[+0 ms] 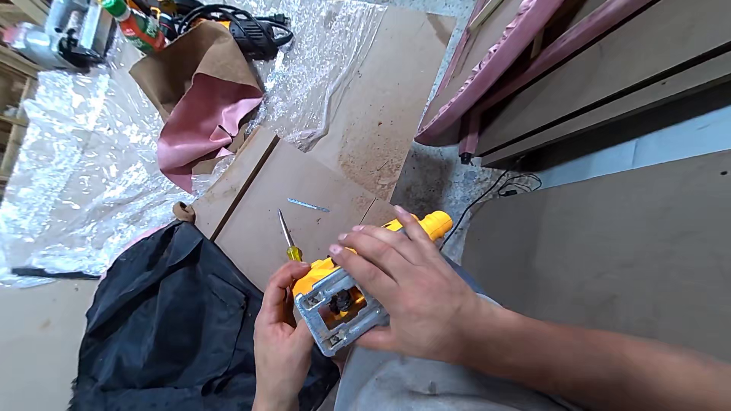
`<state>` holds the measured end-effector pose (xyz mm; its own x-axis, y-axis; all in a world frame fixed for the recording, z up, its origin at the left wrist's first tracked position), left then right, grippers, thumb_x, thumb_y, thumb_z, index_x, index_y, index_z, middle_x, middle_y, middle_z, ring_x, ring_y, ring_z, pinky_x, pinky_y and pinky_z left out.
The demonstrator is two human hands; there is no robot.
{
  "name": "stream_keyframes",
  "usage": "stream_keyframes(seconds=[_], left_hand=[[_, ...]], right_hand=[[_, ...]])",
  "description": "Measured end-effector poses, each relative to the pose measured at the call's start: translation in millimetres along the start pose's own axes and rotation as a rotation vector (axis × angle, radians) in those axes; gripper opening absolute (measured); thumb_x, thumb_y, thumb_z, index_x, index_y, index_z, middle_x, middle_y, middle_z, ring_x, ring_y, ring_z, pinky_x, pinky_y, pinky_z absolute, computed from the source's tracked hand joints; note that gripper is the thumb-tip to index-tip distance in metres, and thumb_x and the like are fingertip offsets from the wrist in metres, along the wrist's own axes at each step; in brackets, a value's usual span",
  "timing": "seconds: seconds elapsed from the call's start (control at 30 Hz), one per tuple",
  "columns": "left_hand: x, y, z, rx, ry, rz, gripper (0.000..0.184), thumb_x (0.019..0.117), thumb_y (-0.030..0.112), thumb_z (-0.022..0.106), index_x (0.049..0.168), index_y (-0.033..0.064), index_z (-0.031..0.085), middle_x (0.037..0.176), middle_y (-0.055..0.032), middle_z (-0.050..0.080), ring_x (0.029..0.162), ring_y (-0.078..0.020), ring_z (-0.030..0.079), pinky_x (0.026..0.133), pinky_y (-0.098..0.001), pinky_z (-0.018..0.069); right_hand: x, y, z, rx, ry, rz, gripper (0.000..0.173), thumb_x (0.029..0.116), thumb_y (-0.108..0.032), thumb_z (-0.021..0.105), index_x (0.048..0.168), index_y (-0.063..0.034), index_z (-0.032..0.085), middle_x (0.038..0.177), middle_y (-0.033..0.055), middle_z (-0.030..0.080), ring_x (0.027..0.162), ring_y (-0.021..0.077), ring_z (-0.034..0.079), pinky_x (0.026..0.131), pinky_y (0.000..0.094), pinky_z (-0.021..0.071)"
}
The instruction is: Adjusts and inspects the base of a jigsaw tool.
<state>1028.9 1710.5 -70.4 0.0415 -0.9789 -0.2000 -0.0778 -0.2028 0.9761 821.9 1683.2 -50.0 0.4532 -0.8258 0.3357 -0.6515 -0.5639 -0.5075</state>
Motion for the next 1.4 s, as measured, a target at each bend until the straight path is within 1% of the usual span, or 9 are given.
stream_keyframes(seconds=[0.13,0.3,0.47,0.93,1.03,1.13,1.2,1.33,1.4], left_hand=[[-2.8,-2.2,-0.1,-0.067,-0.011,-0.004,0.049,0.0873,0.031,0.078,0.131,0.0141,0.065,0.137,-0.0128,0.059,0.116,-0.0262,0.064,0.090,-0.0393,0.0606],[3.3,-0.4,-7.1,-0.156,-0.060,-0.045,0.055,0.0877,0.034,0.079,0.135,0.0125,0.061,0.130,-0.0137,0.062,0.109,-0.0232,0.066,0.089,-0.0368,0.0601],[7.1,2.7,-7.6,-0.181,-0.076,-0.075,0.054,0.0862,0.030,0.081,0.134,0.0128,0.062,0.129,-0.0133,0.063,0.109,-0.0231,0.066,0.090,-0.0378,0.0602],[11.8,5.5,-8.5,-0.170,-0.078,-0.085,0.056,0.0854,0.035,0.082,0.134,0.0141,0.062,0.127,-0.0108,0.063,0.109,-0.0202,0.066,0.090,-0.0346,0.0596],[14.7,6.9,-18.8,-0.148,-0.126,-0.086,0.055,0.0902,0.039,0.077,0.137,0.0139,0.063,0.135,-0.0114,0.061,0.116,-0.0228,0.064,0.095,-0.0384,0.0586],[23.5,-0.4,-44.7,0.134,0.026,-0.048,0.043,0.1014,0.036,0.061,0.135,0.0107,0.064,0.134,-0.0097,0.065,0.120,-0.0228,0.064,0.099,-0.0410,0.0557],[33.8,-14.1,-51.8,0.582,0.182,-0.100,0.035,0.1004,0.033,0.057,0.127,0.0119,0.067,0.121,-0.0048,0.069,0.108,-0.0176,0.068,0.089,-0.0406,0.0582],[60.9,-41.2,-40.5,0.973,0.072,-0.333,0.045,0.1056,0.050,0.051,0.112,0.0094,0.069,0.087,-0.0105,0.071,0.080,-0.0277,0.070,0.074,-0.0571,0.0554],[76.9,-53.0,-44.3,1.040,-0.006,-0.452,0.056,0.0959,0.063,0.060,0.109,0.0093,0.070,0.087,-0.0116,0.072,0.081,-0.0309,0.070,0.073,-0.0591,0.0556]], right_hand=[[8.5,-3.5,9.6,-0.075,-0.010,-0.035,0.086,0.0787,-0.058,0.076,0.144,-0.0061,0.056,0.137,0.0109,0.063,0.134,0.0283,0.055,0.122,0.0655,0.0238],[10.5,-14.6,15.7,-0.183,0.025,0.012,0.084,0.0882,-0.055,0.065,0.154,-0.0065,0.046,0.151,0.0137,0.053,0.146,0.0308,0.044,0.123,0.0707,0.0108],[12.0,-17.7,18.9,-0.198,0.010,0.036,0.087,0.0869,-0.052,0.063,0.156,-0.0030,0.041,0.147,0.0170,0.055,0.143,0.0333,0.045,0.122,0.0709,0.0116],[21.5,-15.9,19.7,-0.158,0.027,0.055,0.067,0.0834,-0.048,0.066,0.138,-0.0100,0.060,0.127,0.0099,0.062,0.131,0.0301,0.053,0.122,0.0692,0.0128],[21.5,-15.8,18.9,-0.163,0.006,0.056,0.067,0.0830,-0.048,0.067,0.138,-0.0105,0.059,0.126,0.0094,0.062,0.129,0.0300,0.054,0.122,0.0689,0.0138],[24.2,-14.9,19.4,-0.167,0.002,0.056,0.067,0.0830,-0.049,0.067,0.137,-0.0104,0.060,0.125,0.0100,0.062,0.128,0.0306,0.054,0.122,0.0684,0.0153],[25.6,-14.7,18.6,-0.168,-0.008,0.060,0.067,0.0819,-0.048,0.068,0.137,-0.0109,0.060,0.125,0.0099,0.062,0.128,0.0307,0.054,0.122,0.0678,0.0158],[24.7,-15.4,19.3,-0.168,-0.012,0.054,0.069,0.0821,-0.049,0.068,0.139,-0.0109,0.058,0.126,0.0102,0.062,0.129,0.0311,0.054,0.122,0.0671,0.0171],[24.6,-15.3,19.1,-0.164,-0.011,0.052,0.070,0.0818,-0.051,0.068,0.138,-0.0104,0.059,0.126,0.0107,0.062,0.128,0.0315,0.055,0.122,0.0672,0.0176]])
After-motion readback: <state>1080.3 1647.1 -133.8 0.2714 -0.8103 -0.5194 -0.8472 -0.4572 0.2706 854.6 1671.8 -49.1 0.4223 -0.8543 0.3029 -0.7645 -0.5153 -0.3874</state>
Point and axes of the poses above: each hand's wrist, its own x-axis towards the middle knuckle, its own z-axis out of the palm, y = z × x, the point moved 2 cm from there along x, towards the middle knuckle
